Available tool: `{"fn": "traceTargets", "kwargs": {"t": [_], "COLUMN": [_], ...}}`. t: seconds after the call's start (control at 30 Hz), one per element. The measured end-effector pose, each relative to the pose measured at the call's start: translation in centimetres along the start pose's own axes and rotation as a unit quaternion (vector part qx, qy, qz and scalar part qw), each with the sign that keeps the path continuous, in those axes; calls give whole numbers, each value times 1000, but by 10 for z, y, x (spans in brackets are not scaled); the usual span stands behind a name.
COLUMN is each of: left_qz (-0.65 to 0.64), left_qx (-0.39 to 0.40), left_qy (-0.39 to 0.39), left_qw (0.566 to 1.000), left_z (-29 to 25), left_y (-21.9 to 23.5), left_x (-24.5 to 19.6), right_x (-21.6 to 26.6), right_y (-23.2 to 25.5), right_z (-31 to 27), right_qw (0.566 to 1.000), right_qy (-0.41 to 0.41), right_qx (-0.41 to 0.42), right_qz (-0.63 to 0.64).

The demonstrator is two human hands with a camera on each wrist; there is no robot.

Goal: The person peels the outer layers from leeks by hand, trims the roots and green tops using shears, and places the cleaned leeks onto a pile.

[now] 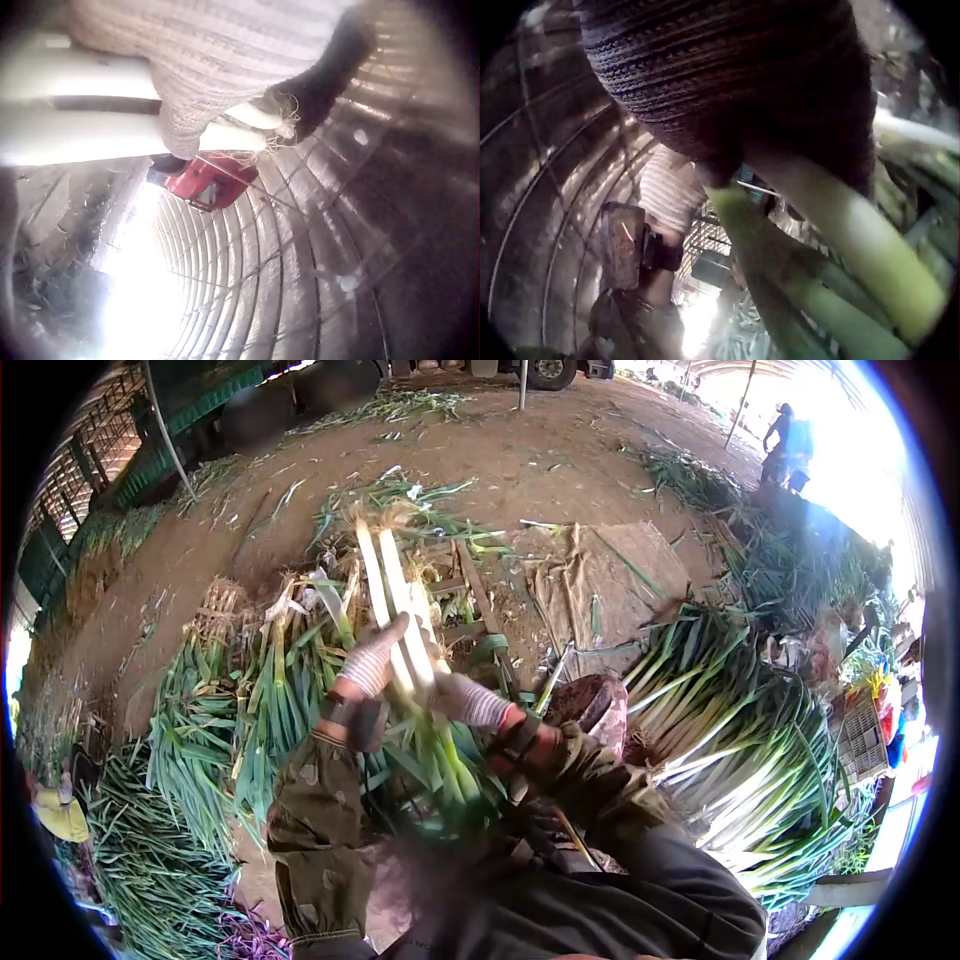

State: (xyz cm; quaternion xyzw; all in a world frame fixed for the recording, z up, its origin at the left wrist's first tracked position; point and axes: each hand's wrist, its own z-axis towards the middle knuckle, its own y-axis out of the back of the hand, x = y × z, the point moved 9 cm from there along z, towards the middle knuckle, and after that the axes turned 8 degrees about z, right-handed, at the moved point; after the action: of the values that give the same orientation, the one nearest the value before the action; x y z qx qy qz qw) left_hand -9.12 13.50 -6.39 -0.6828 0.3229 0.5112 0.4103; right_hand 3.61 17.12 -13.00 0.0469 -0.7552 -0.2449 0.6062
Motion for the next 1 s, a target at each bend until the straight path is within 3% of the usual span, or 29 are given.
{"fn": "traceTargets", "kwargs": {"t": [0.07,0.13,0.17,0.2,0.27,0.33,0.37,0.4,0.43,0.47,0.53,0.6,0.63,0.7,0.73,0.77,0.83,0.87,0.9,0.93,0.97,1.0], "left_qz": [29,59,16,24,93,123,126,203,167,235,358,513,581,685,683,655,575,649,649,622,592,606], "left_qx": [-55,-6,54,71,66,142,172,261,321,315,287,199,153,-88,-173,-227,-332,-336,-248,-170,-165,-183], "left_qy": [-21,-12,5,8,-6,1,23,-17,-29,34,-79,-156,-193,-365,-419,-381,-303,-303,-175,-123,-54,-44], "left_qw": [998,998,998,997,993,982,977,944,932,919,885,821,776,624,572,612,684,612,698,754,787,773], "left_z": [0,5,7,4,-3,-13,-35,-25,-35,-37,-22,-11,-8,-7,-6,-2,-2,8,27,24,21,9], "left_y": [6,12,-1,-14,-47,-95,-127,-153,-181,-191,-207,-207,-207,-171,-141,-99,-16,15,47,53,73,76], "left_x": [-19,-39,-45,-51,-66,-64,-72,-62,-62,-49,-56,-77,-88,-129,-141,-136,-126,-93,-40,6,63,94], "right_x": [57,113,144,170,218,241,236,230,217,203,201,170,138,108,58,5,-81,-118,-154,-208,-222,-248], "right_y": [52,114,136,149,156,153,158,163,179,195,221,297,335,402,444,473,476,453,429,400,353,316], "right_z": [-28,-60,-74,-91,-114,-118,-114,-111,-108,-108,-138,-155,-163,-262,-313,-373,-478,-523,-567,-621,-641,-664], "right_qw": [982,936,897,805,666,594,587,580,606,631,573,681,691,698,664,660,636,629,623,572,601,602], "right_qy": [74,67,152,210,384,424,414,404,364,322,363,218,145,126,26,-39,-248,-245,-241,-344,-299,-307], "right_qx": [-90,-205,-234,-313,-312,-254,-223,-190,-154,-118,-165,-219,-201,-400,-434,-476,-537,-559,-580,-657,-668,-683], "right_qz": [-151,-278,-342,-458,-558,-635,-659,-681,-690,-696,-716,-664,-679,-580,-608,-581,-496,-481,-467,-351,-321,-277]}}
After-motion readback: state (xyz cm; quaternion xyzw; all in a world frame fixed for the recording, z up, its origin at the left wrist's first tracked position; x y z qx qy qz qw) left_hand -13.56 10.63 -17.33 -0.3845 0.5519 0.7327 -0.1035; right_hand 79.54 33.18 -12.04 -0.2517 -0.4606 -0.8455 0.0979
